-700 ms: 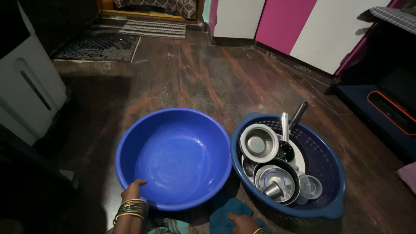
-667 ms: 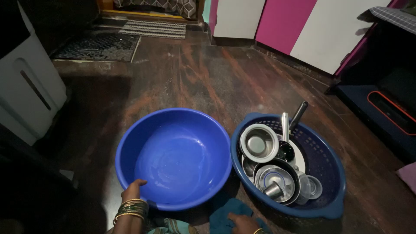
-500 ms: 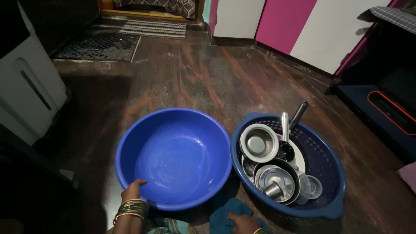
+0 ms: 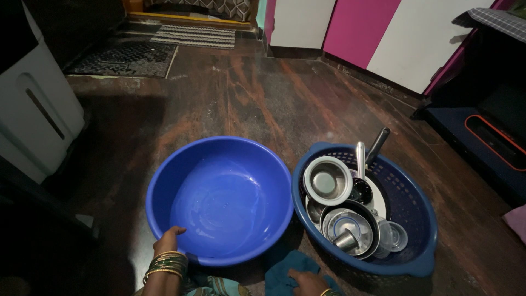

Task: The person wipes the inside and outside of a plastic basin with a cloth, then dries small bowls, cups, and lids from a basket using the cloth and places them into the basin.

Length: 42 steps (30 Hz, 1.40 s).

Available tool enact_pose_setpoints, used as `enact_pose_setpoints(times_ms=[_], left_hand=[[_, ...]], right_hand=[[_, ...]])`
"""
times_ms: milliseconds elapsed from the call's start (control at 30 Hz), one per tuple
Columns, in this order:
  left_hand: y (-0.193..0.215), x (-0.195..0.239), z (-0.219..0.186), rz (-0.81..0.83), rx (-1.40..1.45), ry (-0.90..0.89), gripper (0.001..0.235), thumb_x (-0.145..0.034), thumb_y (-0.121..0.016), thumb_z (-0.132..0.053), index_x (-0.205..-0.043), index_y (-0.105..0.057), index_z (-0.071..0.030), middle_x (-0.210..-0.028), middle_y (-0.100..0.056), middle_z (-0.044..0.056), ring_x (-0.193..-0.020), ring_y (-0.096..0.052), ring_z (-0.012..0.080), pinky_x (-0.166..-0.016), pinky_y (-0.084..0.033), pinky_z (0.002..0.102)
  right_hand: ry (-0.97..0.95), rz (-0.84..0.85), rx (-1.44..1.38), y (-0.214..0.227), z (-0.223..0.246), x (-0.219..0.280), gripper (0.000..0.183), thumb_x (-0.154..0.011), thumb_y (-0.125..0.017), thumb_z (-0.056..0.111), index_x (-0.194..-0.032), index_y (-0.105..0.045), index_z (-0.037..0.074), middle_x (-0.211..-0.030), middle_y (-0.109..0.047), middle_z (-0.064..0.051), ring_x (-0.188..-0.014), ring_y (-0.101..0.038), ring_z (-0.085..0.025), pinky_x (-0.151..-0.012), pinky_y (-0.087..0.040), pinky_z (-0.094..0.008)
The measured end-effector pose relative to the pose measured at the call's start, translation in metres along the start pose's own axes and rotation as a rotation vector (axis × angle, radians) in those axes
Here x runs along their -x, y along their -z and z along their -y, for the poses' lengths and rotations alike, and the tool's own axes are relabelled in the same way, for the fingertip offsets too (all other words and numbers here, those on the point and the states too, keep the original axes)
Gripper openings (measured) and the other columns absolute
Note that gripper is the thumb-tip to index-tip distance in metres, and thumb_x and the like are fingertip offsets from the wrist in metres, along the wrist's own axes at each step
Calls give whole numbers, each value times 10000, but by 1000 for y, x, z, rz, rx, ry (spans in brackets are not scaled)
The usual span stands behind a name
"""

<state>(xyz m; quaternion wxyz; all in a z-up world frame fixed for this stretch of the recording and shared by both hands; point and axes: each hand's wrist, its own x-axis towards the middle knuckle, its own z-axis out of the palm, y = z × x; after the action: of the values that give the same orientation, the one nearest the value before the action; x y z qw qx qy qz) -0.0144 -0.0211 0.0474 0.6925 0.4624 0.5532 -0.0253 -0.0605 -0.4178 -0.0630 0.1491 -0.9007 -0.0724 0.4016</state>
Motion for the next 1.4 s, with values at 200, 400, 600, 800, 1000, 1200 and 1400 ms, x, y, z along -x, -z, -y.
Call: enact_pose_setpoints(times_ms=[200,400,600,800,1000,1200,1400], left_hand=[[0,7,-1,16,64,15,723,-786,-695,-61,-1455,-473,95,-1440,-547,347,-1288,-608,454,-1094,-498,516],[0,3,0,24,76,3,720,-787,-707,-55,-1451,-476,103,-1464,-511,343,-1292,-585,445,-1089,-491,511],[1,-1,1,21,52,7,744,-782,-707,-68,-1462,-459,107,-1444,-531,352,-1258,-612,462,-1052,-523,514],[-1,-9,1,-12,-6,0,740,-768,-730,-82,-1441,-489,108,-1429,-544,346,-1230,-629,460,-1035,-532,491],[1,2,-1,-9,-29,-17,730,-773,-721,-87,-1441,-504,111,-1413,-580,348,-1207,-669,445,-1036,-550,467],[-4,-17,10,113,213,95,734,-800,-663,-51,-1489,-436,56,-1466,-499,357,-1258,-573,434,-1079,-442,561],[-3,-47,15,36,128,89,670,-803,-719,-72,-1410,-508,116,-1384,-559,363,-1081,-700,415,-961,-573,452]], right_hand=[[4,11,10,-3,-6,-8,480,-929,-671,181,-1400,-582,157,-1059,-727,-101,-908,-710,-157,-802,-564,-329],[-31,-33,56,-10,-7,-10,547,-889,-678,181,-1426,-573,205,-1015,-748,-100,-867,-706,-156,-761,-561,-319],[-12,13,33,1,0,-1,492,-926,-683,210,-1408,-586,192,-976,-722,-75,-828,-697,-142,-714,-552,-303],[-13,-15,30,-3,-1,-1,507,-914,-666,183,-1414,-583,165,-971,-742,-95,-821,-706,-153,-719,-555,-307],[-16,-19,34,-1,0,0,540,-899,-681,184,-1428,-575,162,-1000,-731,-105,-865,-709,-160,-751,-566,-319],[-45,11,35,5,11,10,504,-910,-667,208,-1408,-594,183,-1038,-728,-108,-895,-709,-177,-771,-567,-330],[-27,-3,20,2,3,7,552,-892,-668,213,-1435,-574,174,-1103,-738,-145,-972,-722,-204,-844,-573,-351]])
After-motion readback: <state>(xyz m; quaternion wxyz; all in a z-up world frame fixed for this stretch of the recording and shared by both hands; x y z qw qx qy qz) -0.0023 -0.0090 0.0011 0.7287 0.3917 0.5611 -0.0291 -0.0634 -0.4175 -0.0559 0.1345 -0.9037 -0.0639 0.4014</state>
